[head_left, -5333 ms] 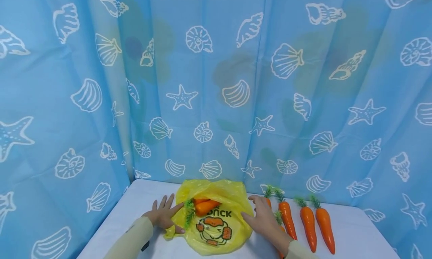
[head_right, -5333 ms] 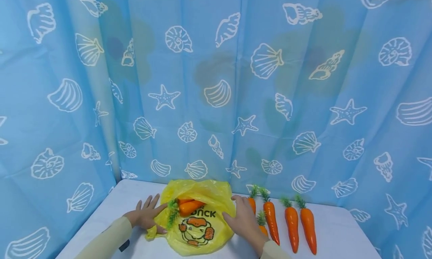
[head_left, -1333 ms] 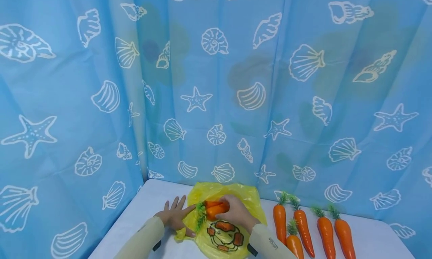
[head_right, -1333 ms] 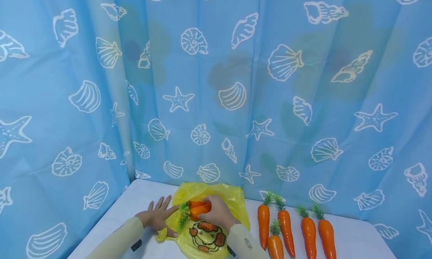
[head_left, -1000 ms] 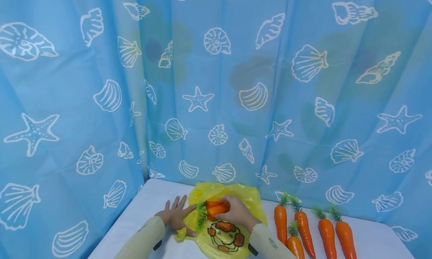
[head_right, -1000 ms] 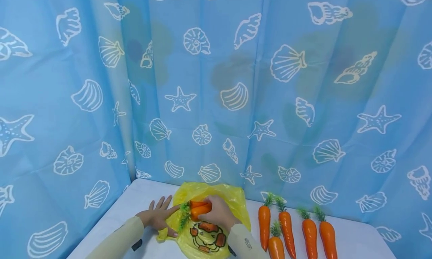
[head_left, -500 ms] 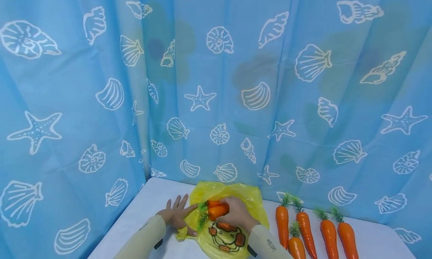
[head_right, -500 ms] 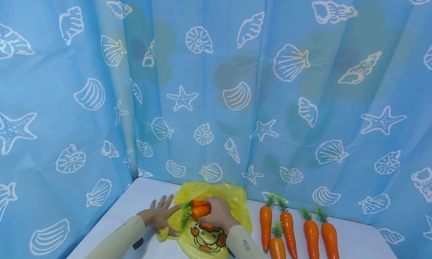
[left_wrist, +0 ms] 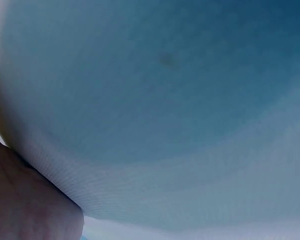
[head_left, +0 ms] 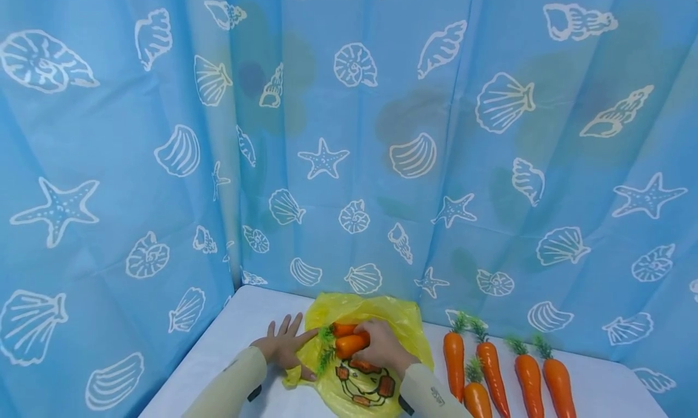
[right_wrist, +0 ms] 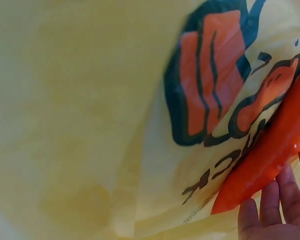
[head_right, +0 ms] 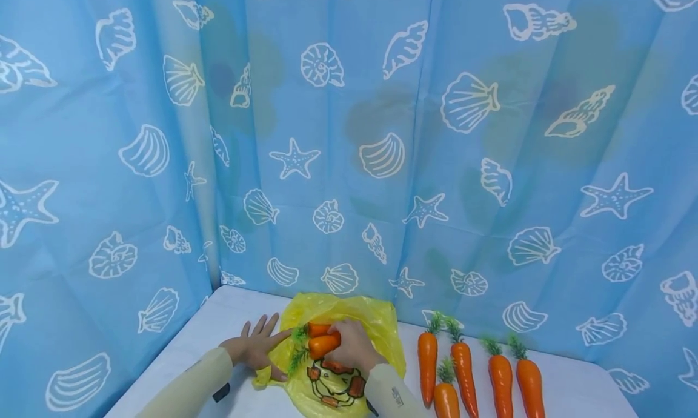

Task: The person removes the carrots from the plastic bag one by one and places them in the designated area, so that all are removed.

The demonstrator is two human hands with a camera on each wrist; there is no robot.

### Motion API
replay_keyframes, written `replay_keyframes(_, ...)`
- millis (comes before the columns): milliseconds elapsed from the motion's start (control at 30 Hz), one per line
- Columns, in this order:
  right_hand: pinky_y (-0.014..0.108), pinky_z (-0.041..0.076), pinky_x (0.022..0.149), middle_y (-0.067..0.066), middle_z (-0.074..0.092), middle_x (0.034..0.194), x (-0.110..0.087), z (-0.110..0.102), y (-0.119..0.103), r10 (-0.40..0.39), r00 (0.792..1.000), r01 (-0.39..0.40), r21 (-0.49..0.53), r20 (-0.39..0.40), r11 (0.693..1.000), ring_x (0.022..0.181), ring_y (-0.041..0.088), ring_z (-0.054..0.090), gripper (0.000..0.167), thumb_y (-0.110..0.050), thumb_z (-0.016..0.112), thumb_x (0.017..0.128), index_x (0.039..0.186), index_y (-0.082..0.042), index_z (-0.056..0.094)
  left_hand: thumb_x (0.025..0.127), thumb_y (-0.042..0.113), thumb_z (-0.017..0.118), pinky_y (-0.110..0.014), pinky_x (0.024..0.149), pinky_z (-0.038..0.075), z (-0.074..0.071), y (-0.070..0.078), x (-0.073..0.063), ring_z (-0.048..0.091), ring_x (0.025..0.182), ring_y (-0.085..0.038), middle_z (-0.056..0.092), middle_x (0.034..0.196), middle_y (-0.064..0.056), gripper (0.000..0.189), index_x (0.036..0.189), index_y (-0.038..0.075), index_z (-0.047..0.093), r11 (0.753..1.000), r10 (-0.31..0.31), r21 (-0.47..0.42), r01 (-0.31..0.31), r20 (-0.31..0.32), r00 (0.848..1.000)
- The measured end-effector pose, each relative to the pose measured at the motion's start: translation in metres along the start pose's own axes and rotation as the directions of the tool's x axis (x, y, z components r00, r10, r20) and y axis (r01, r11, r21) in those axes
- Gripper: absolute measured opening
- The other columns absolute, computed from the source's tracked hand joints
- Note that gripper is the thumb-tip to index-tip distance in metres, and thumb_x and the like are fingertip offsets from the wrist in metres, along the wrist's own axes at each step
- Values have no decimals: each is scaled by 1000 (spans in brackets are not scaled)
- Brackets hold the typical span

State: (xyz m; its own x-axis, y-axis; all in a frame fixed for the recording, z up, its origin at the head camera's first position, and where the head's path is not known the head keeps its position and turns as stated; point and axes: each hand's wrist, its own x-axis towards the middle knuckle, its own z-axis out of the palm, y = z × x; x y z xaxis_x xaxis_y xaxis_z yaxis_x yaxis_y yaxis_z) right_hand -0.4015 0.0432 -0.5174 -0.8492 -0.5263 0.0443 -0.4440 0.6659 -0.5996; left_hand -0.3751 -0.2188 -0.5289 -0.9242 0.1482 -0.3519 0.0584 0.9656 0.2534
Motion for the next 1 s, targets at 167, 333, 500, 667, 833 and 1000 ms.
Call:
replay_keyframes(167,41,54,83,0,71,108,1,-2,-2,-49,999,49,46,-1,998,95,18,60,27,-17,80,81,107,-13,74,62,80,72,-65,119,-3,-2,-4,1,2,154,-39,4,168,-9,106,153,41,32,1000,4,7,-4,-14,1000)
replay_keyframes(333,40,54,83,-1,71,107,-2,0,0,-45,999,44,29,30,999,96,18,61,29,-20,82,80,108,-14,75,60,83,69,-65,119,-5,4,-8,2,-1,154,-38,2,168,-8,108,153,43,30,1000,0,-15,0,-9,1000)
replay_keyframes(500,38,53,80,-4,70,102,-6,9,9,-22,997,22,-1,75,1000,88,14,59,28,-25,85,77,102,-17,76,59,84,69,-67,118,-6,4,-3,-4,-1,153,-40,1,168,-10,109,153,43,31,1000,-5,-22,5,11,1000)
replay_keyframes(667,40,52,81,-3,66,103,-7,10,10,4,996,-6,23,90,1000,89,15,56,25,-23,86,76,98,-18,75,57,86,68,-66,118,-5,6,-2,-3,0,154,-39,3,168,-9,110,152,43,32,1000,-10,-23,10,-6,1000)
replay_keyframes(833,32,51,71,-7,68,88,-8,4,3,2,988,-17,100,152,995,78,13,56,19,-14,85,75,90,-17,75,55,86,69,-67,118,-4,11,-7,5,2,154,-39,6,168,-8,110,151,44,34,1000,-17,-21,16,-27,1000)
replay_keyframes(1000,33,49,69,-5,68,87,-10,1,-1,28,985,-44,94,169,995,76,15,56,21,-12,85,74,91,-15,74,55,87,68,-67,118,-6,10,-5,6,0,154,-39,4,168,-8,111,152,44,33,1000,-7,-22,7,-28,1000)
